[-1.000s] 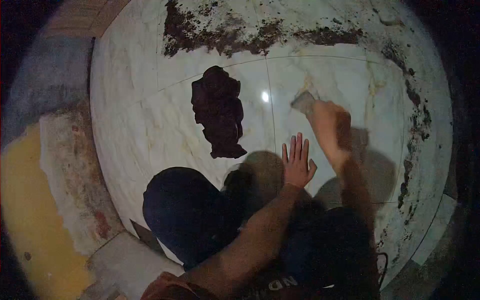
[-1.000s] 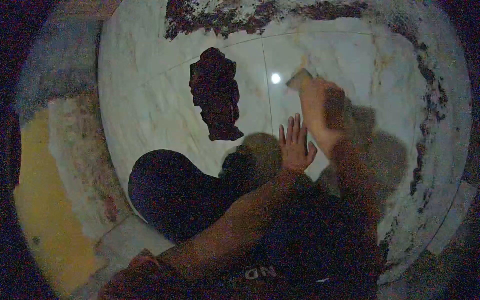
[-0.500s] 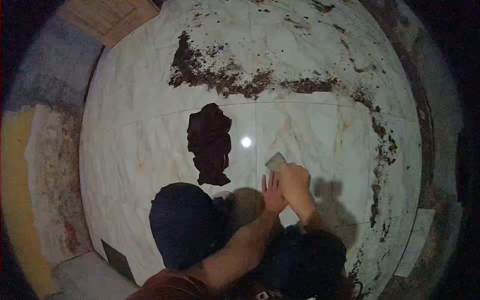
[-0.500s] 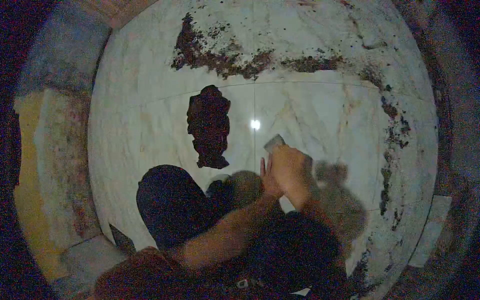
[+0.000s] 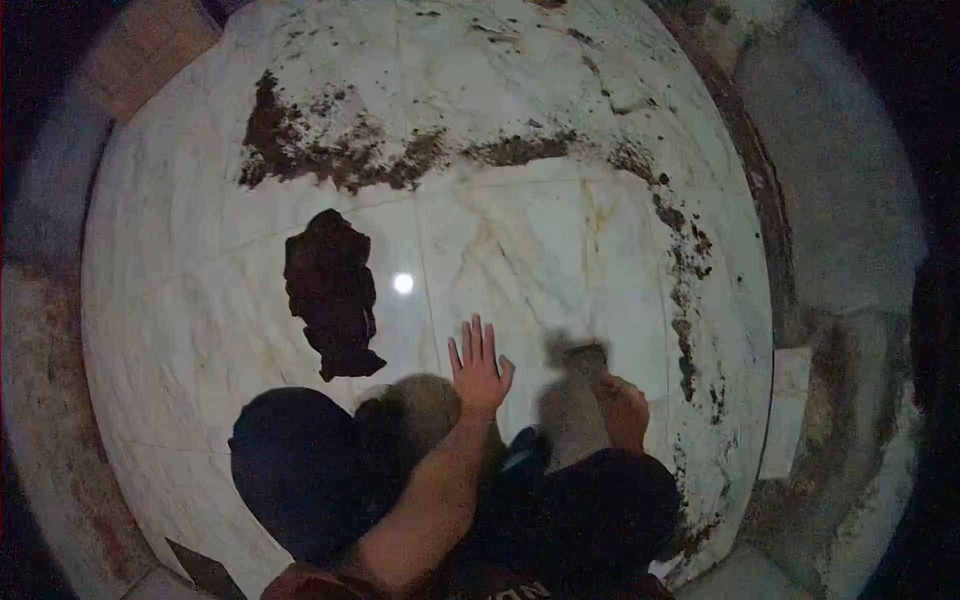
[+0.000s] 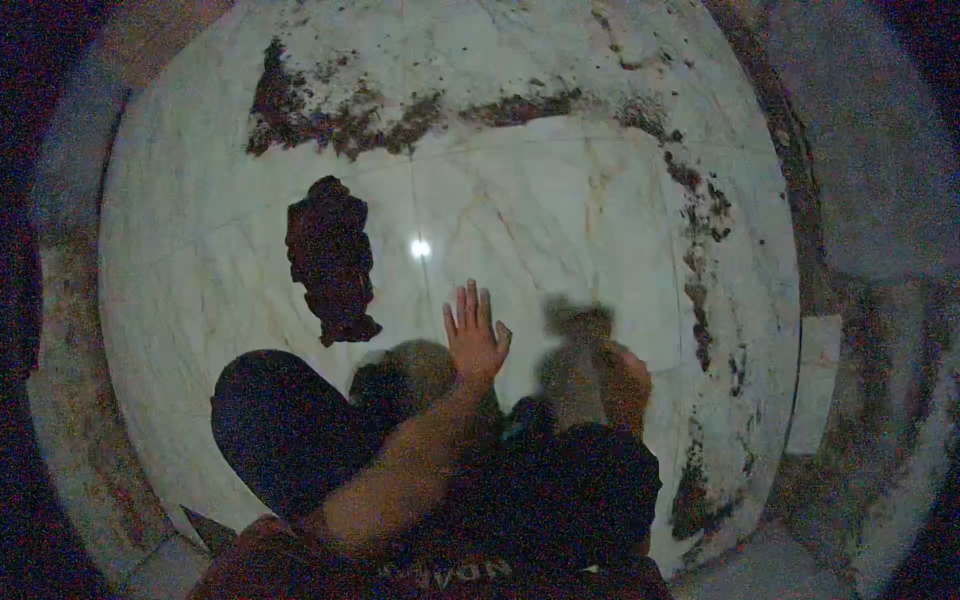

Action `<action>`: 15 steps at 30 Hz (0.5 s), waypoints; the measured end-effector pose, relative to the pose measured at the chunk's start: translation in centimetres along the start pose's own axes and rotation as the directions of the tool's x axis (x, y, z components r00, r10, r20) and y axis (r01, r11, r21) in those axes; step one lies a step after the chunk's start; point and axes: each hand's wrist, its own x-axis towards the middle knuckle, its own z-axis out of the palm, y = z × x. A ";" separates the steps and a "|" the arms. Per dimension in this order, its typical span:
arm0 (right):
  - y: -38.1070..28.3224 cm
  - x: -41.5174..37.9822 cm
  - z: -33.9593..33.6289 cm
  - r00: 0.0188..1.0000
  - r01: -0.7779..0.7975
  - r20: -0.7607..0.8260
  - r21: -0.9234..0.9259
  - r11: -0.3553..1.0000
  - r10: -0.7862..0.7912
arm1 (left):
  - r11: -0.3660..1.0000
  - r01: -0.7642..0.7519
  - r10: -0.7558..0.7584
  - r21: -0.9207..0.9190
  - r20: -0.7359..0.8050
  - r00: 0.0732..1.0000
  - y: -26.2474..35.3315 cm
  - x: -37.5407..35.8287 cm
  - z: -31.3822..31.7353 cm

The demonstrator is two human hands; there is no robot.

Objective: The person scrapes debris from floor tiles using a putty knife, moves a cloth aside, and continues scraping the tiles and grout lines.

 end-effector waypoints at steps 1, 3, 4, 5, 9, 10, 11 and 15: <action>0.8 -0.8 -0.1 0.999 -0.045 -0.014 0.008 0.999 0.045 | 1.000 -0.005 0.005 -0.006 -0.010 1.000 0.2 -0.2 -0.2; 2.3 -0.8 1.8 0.990 0.039 -0.140 0.037 0.999 -0.033 | 1.000 -0.013 0.013 -0.025 -0.011 1.000 0.3 -0.4 -0.1; 2.4 0.5 4.1 0.954 0.172 -0.254 0.039 0.984 -0.157 | 1.000 -0.009 0.008 -0.019 -0.029 1.000 0.3 -0.3 0.0; 1.5 1.9 4.5 0.924 0.242 -0.313 0.032 0.970 -0.220 | 1.000 -0.011 0.010 -0.002 -0.046 0.999 0.4 -0.3 0.0; -2.8 4.6 2.1 0.989 -0.144 -0.018 0.095 0.985 0.146 | 1.000 -0.020 0.019 -0.015 -0.075 0.997 -0.2 -0.4 0.5; -1.9 2.6 2.1 0.990 -0.139 -0.016 0.082 0.987 0.141 | 1.000 -0.009 0.007 -0.025 -0.076 0.997 -0.1 -0.5 0.3; -0.4 -0.1 2.1 0.999 -0.031 -0.029 -0.005 1.000 0.031 | 1.000 0.001 -0.002 -0.013 -0.057 0.998 0.1 -0.5 0.1; 2.3 1.7 3.0 0.989 -0.103 0.105 -0.037 0.994 0.106 | 1.000 0.029 -0.029 0.006 -0.037 0.999 0.3 0.2 -0.1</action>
